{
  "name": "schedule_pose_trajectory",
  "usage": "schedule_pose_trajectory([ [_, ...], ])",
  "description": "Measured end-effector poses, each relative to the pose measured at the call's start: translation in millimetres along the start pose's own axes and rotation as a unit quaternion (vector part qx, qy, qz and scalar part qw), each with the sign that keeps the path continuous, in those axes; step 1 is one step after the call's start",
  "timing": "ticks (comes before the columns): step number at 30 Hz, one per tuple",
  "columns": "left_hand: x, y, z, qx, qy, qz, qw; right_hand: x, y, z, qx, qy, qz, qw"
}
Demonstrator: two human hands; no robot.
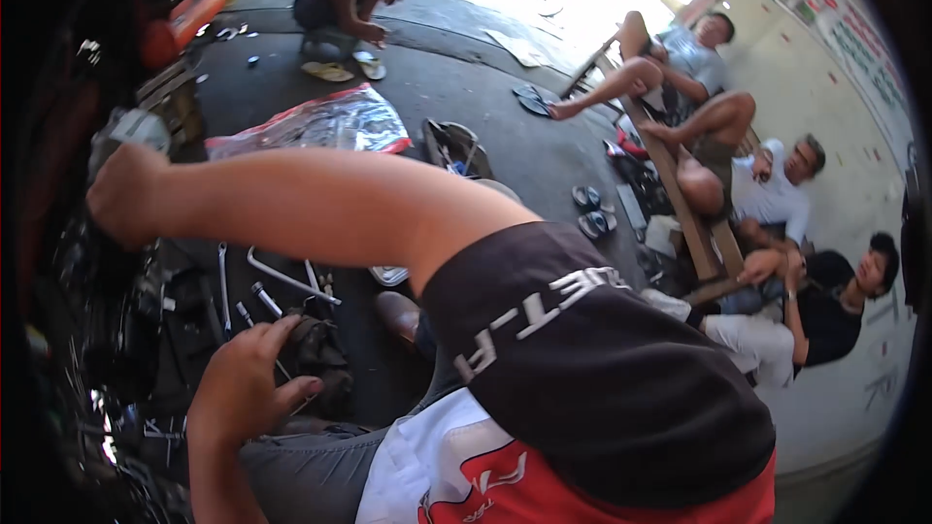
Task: Repairing or assembling a motorcycle engine component.
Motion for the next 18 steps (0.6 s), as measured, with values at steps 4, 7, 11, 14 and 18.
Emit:
schedule_pose_trajectory([
  [4, 12, 0, -6, -0.026, -0.003, -0.019, 0.999, 8, 2, -9, -0.033, 0.022, 0.013, 0.999],
  [7, 20, 0, -10, 0.016, -0.049, -0.034, 0.998, 14, 2, -13, -0.036, 0.008, 0.002, 0.999],
  [11, 29, -8, -6, 0.009, -0.03, -0.035, 0.999, 10, 4, 1, -0.011, -0.013, 0.019, 1.0],
  [14, 36, -4, -6, -0.002, 0.007, -0.045, 0.999, 8, 5, 15, -0.039, 0.041, 0.029, 0.998],
  [18, 34, 21, -23, -0.006, -0.009, -0.059, 0.998, 7, 0, 10, -0.012, -0.022, 0.059, 0.998],
])
Point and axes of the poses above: each hand's wrist, its own x-axis towards the middle knuckle, its own z-axis out of the back of the hand, y = z × x, the point moved 1 cm from there along x, towards the middle knuckle, and after that the axes turned 2 degrees about y, right-handed, at the moved point
